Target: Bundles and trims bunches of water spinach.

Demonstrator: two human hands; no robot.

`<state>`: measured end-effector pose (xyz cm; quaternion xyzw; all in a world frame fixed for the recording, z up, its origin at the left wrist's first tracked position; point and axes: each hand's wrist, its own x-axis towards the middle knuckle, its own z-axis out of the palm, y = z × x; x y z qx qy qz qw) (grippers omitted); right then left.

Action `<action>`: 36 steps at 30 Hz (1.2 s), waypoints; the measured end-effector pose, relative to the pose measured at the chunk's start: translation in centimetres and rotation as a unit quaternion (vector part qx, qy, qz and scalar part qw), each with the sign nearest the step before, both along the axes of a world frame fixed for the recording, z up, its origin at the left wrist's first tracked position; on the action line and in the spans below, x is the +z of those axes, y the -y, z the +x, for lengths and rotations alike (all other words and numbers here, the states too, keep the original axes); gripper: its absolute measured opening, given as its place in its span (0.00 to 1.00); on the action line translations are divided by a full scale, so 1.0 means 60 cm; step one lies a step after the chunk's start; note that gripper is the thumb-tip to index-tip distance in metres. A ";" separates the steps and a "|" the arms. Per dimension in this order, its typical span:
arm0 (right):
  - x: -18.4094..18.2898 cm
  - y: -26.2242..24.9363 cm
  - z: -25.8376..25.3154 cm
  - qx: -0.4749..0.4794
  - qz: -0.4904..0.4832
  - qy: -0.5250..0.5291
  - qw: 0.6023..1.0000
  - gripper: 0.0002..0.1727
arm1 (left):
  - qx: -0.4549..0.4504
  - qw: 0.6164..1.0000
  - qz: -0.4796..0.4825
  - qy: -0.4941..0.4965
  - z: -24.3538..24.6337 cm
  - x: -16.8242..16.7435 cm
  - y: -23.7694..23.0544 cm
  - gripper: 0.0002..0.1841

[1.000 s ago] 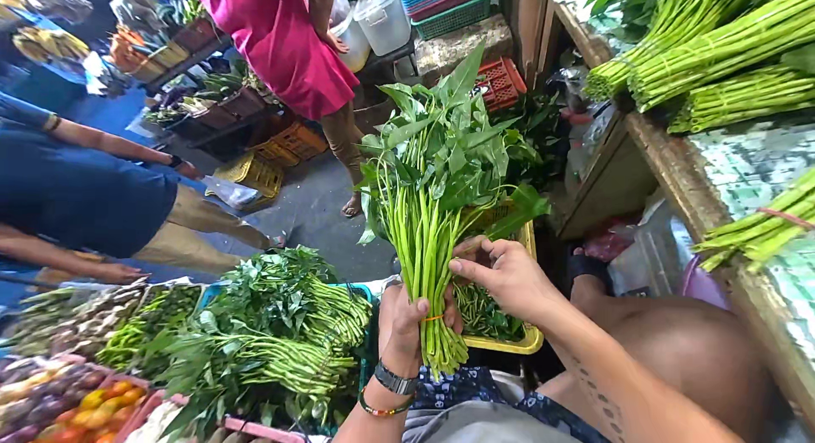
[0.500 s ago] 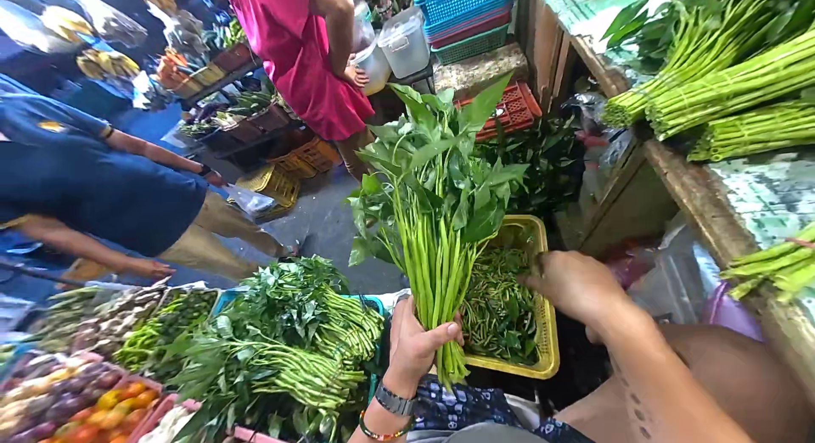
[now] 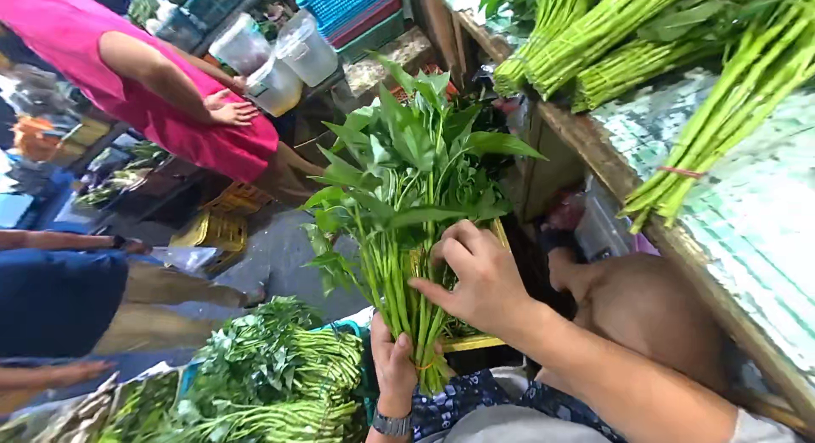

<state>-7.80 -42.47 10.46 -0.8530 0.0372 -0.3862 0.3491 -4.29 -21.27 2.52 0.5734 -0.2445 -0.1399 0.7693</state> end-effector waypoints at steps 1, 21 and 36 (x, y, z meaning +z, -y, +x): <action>0.000 0.000 0.000 -0.010 0.009 -0.002 1.000 0.17 | 0.007 1.000 -0.010 -0.005 -0.002 0.002 0.005 0.22; -0.015 0.005 0.014 0.051 -0.157 0.075 0.983 0.22 | 0.080 0.992 0.028 0.096 -0.002 0.000 0.024 0.18; -0.013 -0.031 0.000 0.011 -0.155 0.032 0.987 0.14 | 0.142 0.981 0.069 0.114 -0.003 0.020 0.029 0.18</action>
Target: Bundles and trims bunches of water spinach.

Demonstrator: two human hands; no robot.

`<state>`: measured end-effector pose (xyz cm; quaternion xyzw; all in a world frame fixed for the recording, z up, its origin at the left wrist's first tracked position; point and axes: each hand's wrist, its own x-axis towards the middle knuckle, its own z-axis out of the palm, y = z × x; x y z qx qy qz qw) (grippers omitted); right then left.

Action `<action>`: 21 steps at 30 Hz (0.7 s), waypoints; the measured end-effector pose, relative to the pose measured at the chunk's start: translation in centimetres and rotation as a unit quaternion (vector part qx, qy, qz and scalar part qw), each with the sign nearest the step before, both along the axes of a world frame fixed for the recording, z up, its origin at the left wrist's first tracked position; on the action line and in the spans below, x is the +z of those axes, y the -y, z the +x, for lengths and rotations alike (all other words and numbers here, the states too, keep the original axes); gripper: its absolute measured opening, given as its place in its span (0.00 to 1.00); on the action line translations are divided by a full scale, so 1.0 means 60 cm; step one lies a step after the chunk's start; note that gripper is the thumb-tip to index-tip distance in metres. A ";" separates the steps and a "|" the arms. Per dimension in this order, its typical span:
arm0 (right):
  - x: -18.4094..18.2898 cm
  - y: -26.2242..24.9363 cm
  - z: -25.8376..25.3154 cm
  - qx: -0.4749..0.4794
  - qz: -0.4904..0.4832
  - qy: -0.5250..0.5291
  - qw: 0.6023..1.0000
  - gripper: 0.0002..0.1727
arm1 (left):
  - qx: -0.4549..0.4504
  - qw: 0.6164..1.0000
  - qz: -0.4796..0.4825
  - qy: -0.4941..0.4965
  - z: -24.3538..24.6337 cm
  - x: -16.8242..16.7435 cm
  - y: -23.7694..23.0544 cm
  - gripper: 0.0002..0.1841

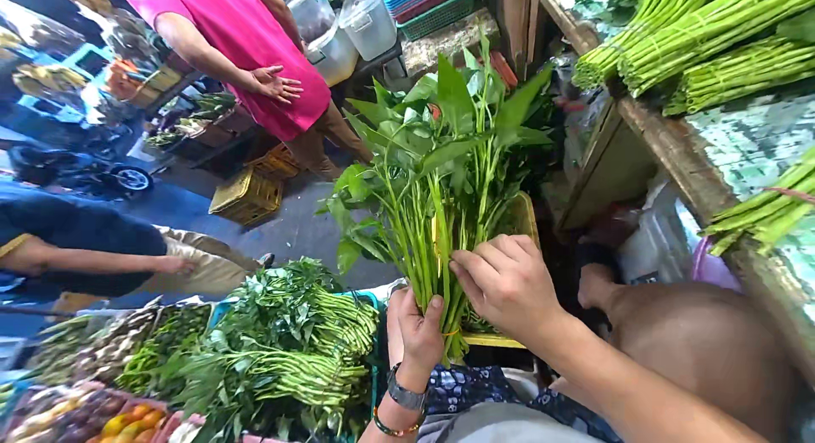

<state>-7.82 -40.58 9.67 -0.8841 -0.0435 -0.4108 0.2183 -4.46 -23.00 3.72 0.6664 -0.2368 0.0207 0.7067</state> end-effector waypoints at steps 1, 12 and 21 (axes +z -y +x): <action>-0.001 0.003 0.002 0.004 0.013 -0.007 1.000 0.15 | 0.001 1.000 0.001 -0.001 -0.001 0.000 0.002 0.19; 0.032 0.039 0.002 0.191 0.466 -0.341 0.794 0.13 | -0.009 0.997 -0.032 -0.072 -0.008 -0.008 0.021 0.22; 0.052 0.084 -0.005 0.114 0.140 -0.470 0.864 0.12 | 0.011 0.999 0.024 -0.036 0.005 0.010 0.010 0.22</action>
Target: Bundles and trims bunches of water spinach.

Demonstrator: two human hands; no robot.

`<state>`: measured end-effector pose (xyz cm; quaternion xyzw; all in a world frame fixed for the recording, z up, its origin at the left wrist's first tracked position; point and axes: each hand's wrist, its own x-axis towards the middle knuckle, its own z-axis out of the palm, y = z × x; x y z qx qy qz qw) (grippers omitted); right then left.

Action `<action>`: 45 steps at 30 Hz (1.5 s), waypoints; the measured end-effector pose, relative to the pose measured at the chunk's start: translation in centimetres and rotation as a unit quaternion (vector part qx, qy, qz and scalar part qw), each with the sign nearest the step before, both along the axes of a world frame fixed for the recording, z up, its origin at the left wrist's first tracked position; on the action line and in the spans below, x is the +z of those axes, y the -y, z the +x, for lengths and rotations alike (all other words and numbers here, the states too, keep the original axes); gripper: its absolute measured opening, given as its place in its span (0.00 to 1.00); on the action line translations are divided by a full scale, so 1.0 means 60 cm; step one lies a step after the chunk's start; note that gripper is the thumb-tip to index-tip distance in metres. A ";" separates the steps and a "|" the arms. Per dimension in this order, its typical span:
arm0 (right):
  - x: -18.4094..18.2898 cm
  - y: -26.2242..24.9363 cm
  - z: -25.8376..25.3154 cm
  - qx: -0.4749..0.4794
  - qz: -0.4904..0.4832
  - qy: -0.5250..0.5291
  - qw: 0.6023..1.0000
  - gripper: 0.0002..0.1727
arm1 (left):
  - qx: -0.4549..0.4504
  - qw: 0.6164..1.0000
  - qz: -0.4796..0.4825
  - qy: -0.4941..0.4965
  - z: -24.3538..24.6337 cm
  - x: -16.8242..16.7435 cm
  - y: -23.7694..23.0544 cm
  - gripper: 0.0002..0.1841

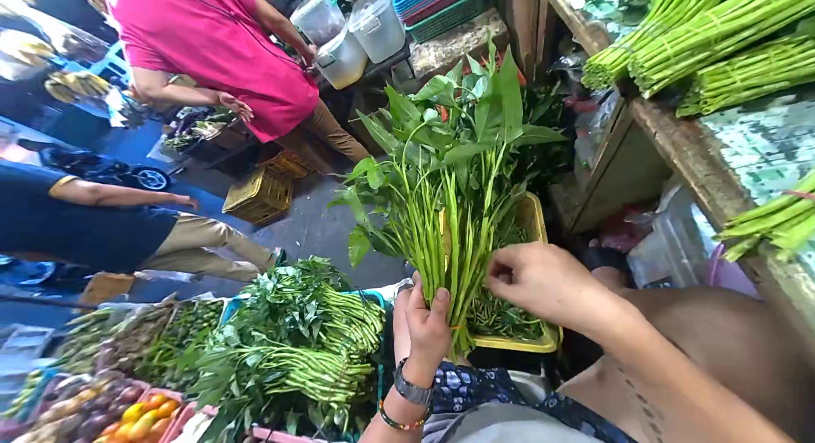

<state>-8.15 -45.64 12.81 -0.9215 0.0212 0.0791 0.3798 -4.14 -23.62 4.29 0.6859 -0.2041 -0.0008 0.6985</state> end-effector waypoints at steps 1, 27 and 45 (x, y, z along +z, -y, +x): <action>0.000 0.003 -0.004 -0.015 -0.023 0.019 0.999 0.13 | -0.004 1.000 -0.002 0.004 -0.001 -0.002 -0.001 0.22; -0.074 -0.069 0.029 -0.097 -0.125 0.441 0.884 0.10 | 0.022 0.989 0.122 0.081 -0.020 -0.020 0.015 0.25; -0.029 -0.062 -0.016 -0.025 0.173 0.458 0.872 0.14 | 0.015 1.000 0.007 -0.003 0.009 -0.008 0.000 0.26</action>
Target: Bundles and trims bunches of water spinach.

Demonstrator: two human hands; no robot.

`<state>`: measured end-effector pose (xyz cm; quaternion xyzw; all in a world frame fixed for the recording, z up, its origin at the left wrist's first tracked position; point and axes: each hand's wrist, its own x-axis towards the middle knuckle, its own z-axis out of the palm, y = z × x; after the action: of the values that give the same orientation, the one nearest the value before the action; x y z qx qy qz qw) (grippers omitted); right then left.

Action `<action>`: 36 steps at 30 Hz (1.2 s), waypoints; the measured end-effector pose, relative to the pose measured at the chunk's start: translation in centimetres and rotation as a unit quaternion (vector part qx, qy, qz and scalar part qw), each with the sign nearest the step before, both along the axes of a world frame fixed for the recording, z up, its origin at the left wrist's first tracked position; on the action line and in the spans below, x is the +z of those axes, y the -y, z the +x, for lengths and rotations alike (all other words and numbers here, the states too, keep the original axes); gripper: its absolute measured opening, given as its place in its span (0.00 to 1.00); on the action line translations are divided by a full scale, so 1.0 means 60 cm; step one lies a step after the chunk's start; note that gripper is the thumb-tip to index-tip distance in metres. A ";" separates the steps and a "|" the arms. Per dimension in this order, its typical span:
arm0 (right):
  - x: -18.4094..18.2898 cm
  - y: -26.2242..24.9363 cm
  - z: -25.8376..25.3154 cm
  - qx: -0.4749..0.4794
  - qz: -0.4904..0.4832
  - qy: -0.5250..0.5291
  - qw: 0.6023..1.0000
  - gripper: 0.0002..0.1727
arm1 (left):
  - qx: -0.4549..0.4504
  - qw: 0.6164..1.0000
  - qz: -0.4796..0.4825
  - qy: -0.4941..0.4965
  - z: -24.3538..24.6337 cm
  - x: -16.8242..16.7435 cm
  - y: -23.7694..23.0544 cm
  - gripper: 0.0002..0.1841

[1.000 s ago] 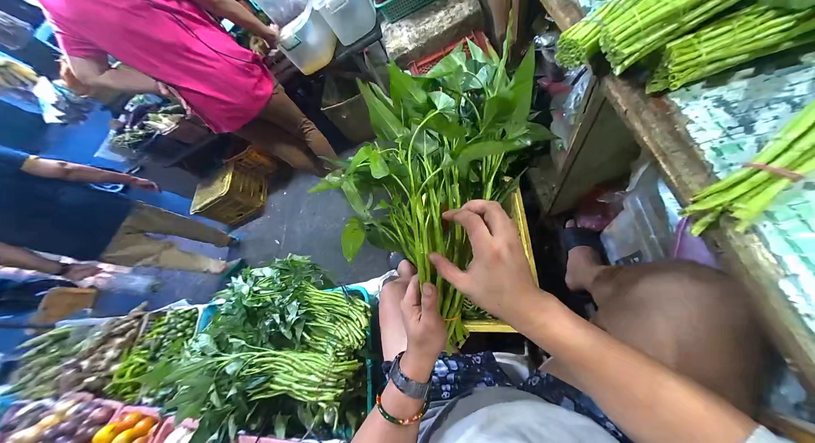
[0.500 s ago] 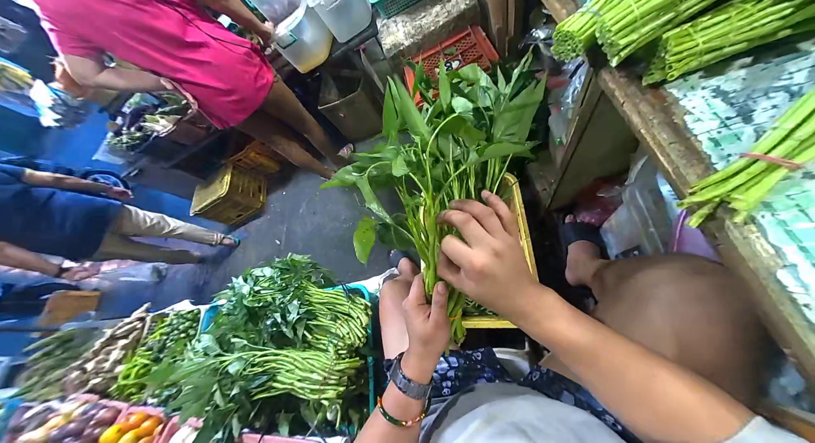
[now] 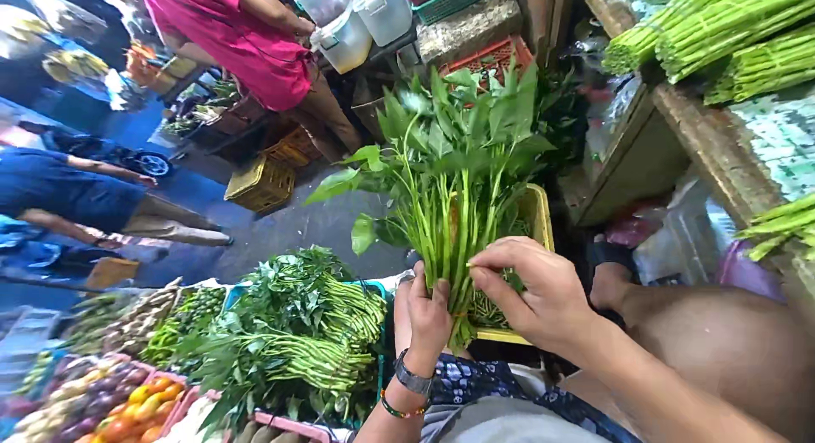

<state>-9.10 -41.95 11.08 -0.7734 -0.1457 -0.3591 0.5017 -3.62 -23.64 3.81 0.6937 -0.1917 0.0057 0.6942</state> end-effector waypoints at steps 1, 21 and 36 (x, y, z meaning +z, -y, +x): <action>-0.005 0.005 0.006 0.003 -0.021 -0.028 0.999 0.14 | -0.003 1.000 -0.005 -0.008 0.001 0.002 0.000 0.29; -0.029 -0.007 0.033 -0.152 -0.126 -0.045 0.979 0.12 | -0.012 0.998 -0.025 0.052 -0.010 0.000 -0.010 0.15; -0.036 -0.005 0.040 -0.201 -0.099 -0.081 0.971 0.06 | -0.054 0.994 0.042 0.083 -0.023 -0.005 0.007 0.22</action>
<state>-6.69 -41.67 8.92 -0.8591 0.0198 -0.3725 0.3505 -4.99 -24.05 3.50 0.7080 -0.2857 0.0179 0.6456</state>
